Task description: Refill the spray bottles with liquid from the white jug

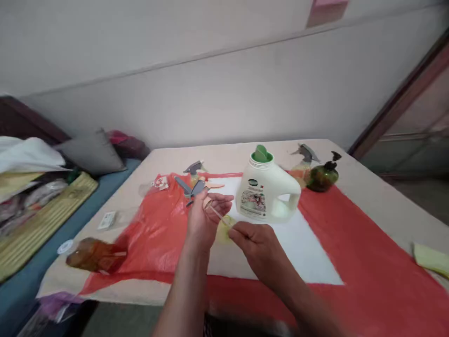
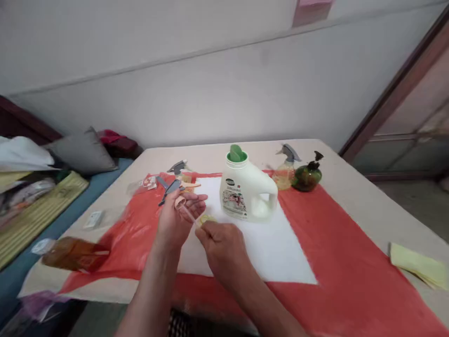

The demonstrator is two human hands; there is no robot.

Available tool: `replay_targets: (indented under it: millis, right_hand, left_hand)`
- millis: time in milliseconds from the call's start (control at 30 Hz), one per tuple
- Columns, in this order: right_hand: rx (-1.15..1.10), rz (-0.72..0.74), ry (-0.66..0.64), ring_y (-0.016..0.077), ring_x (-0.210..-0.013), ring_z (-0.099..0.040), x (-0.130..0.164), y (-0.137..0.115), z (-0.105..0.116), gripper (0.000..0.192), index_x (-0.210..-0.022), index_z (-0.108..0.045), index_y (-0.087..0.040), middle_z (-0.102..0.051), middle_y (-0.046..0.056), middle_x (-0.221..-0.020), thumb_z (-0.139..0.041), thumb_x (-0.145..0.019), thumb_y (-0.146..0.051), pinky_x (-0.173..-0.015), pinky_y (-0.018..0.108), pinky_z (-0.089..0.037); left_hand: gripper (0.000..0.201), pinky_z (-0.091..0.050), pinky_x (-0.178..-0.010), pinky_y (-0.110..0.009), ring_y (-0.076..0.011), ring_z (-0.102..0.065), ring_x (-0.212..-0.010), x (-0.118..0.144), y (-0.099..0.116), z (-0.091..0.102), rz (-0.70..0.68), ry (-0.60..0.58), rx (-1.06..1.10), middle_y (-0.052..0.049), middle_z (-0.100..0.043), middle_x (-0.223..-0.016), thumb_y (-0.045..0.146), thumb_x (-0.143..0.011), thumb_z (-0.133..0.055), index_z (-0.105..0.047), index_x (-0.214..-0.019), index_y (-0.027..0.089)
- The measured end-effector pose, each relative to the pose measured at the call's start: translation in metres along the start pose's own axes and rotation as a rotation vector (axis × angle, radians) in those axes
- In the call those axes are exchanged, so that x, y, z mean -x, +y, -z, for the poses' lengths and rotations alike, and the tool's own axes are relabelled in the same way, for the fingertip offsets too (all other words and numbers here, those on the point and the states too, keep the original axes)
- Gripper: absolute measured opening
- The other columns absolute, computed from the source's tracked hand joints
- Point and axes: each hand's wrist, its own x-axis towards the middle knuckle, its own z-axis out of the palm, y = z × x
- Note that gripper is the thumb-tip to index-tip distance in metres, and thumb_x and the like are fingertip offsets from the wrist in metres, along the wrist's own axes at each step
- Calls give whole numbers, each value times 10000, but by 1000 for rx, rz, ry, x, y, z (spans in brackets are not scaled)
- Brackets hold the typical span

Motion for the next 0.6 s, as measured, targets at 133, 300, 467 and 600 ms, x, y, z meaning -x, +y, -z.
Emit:
replay_targets:
  millis: [133, 300, 467, 600]
  right_hand:
    - [8, 3, -19, 123, -536, -347, -2, 5, 5, 408, -528, -378, -209, -372, -28, -526, -452, -869, -419, -545, 280, -254]
    - [-63, 18, 25, 205, -790, -636, -10, 17, 26, 393, -1020, -695, -219, -711, 35, -844, -531, -871, -544, -715, 319, -460]
    - [-54, -67, 259, 278, -1097, -635, -18, 31, 53, 487, -1162, -680, -219, -704, 91, -1173, -544, -853, -570, -876, 396, -510]
    - [-43, -71, 252, 278, -1103, -640, -18, 32, 54, 434, -1095, -707, -227, -713, 77, -1171, -545, -855, -551, -869, 401, -523]
  left_hand:
    - [350, -544, -710, -260, -149, -699, -650, -2, -3, -2, 7, -30, -10, -140, -770, -788, 407, -845, -561, -687, -677, 128]
    - [349, -542, -725, -258, -135, -692, -676, -4, 11, 10, -268, 96, -132, -100, -762, -790, 432, -840, -588, -692, -677, 141]
    - [227, -562, -783, -325, -176, -715, -748, -7, 21, 21, -595, 264, -245, -19, -698, -676, 346, -818, -631, -688, -683, 173]
    - [212, -565, -792, -362, -202, -718, -782, -7, 13, 21, -637, 258, -368, -17, -703, -712, 376, -841, -634, -707, -758, 195]
